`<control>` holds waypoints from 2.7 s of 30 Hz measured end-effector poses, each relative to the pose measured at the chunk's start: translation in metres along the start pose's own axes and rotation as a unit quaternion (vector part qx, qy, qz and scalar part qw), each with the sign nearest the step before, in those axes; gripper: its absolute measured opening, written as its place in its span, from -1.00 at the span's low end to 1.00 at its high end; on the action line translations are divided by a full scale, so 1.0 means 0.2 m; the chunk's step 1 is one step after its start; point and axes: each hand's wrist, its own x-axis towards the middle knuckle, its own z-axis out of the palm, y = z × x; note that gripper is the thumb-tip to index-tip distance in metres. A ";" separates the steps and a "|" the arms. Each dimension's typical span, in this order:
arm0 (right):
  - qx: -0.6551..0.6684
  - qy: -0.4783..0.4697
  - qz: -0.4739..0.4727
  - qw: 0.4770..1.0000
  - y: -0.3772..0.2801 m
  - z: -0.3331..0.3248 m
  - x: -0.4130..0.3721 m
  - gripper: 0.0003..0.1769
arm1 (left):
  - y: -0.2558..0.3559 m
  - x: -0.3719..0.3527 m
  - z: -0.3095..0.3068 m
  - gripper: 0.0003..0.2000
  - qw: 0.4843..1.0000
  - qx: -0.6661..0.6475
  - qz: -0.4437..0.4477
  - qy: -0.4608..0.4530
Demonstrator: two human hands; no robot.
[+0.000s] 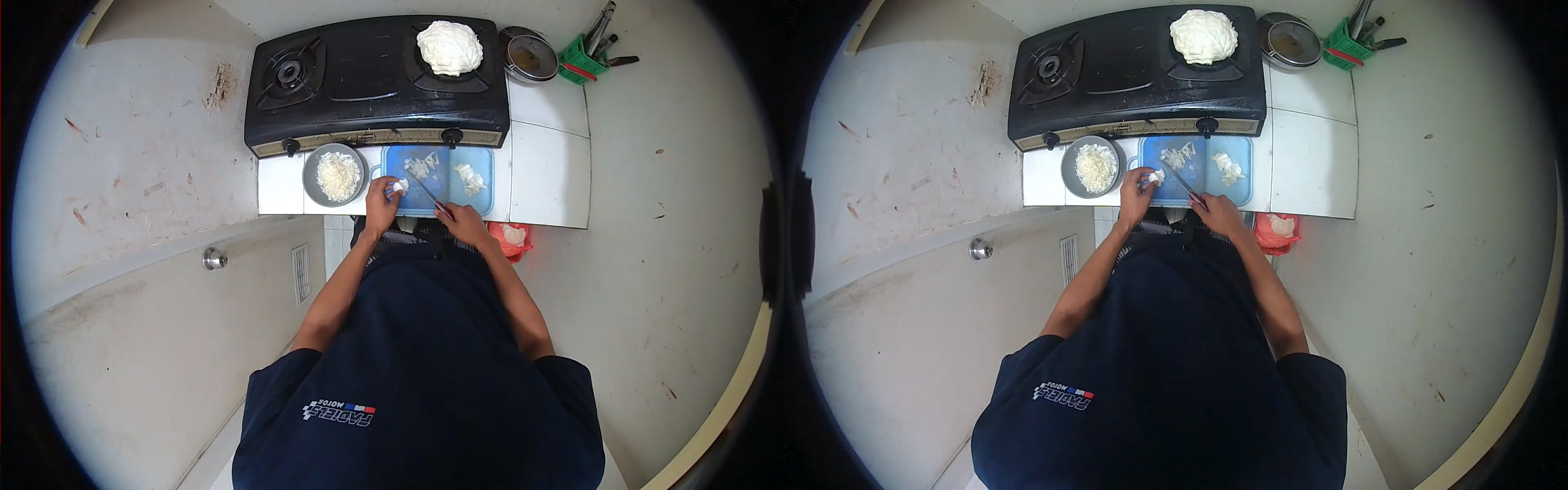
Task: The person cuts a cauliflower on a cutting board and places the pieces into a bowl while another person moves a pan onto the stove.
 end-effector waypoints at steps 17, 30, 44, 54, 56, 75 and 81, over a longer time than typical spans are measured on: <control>-0.084 -0.050 -0.012 0.995 0.02 0.05 0.01 -0.41 | -0.02 0.11 0.04 -0.79 0.994 0.092 -0.035 0.045; -0.020 -0.037 -0.018 0.999 0.05 0.12 0.00 -0.45 | 0.03 0.02 0.02 -0.74 0.976 0.167 0.136 0.021; 0.005 -0.012 -0.038 0.999 0.10 0.16 0.00 -0.50 | 0.06 0.05 0.01 -0.77 0.972 0.211 0.098 -0.036; 0.013 -0.015 0.011 1.000 0.08 0.15 0.00 -0.41 | 0.07 0.04 -0.03 -0.76 0.950 0.267 0.142 -0.081; 0.019 -0.012 0.014 1.000 0.08 0.15 0.01 -0.41 | 0.05 0.05 -0.03 -0.77 0.945 0.270 0.165 -0.083; 0.011 -0.032 -0.023 0.999 0.04 0.16 0.02 -0.47 | 0.04 0.06 -0.02 -0.89 0.946 0.258 0.187 -0.068; 0.007 -0.048 -0.022 0.999 0.04 0.18 0.01 -0.47 | 0.06 0.07 -0.02 -0.87 0.942 0.264 0.194 -0.078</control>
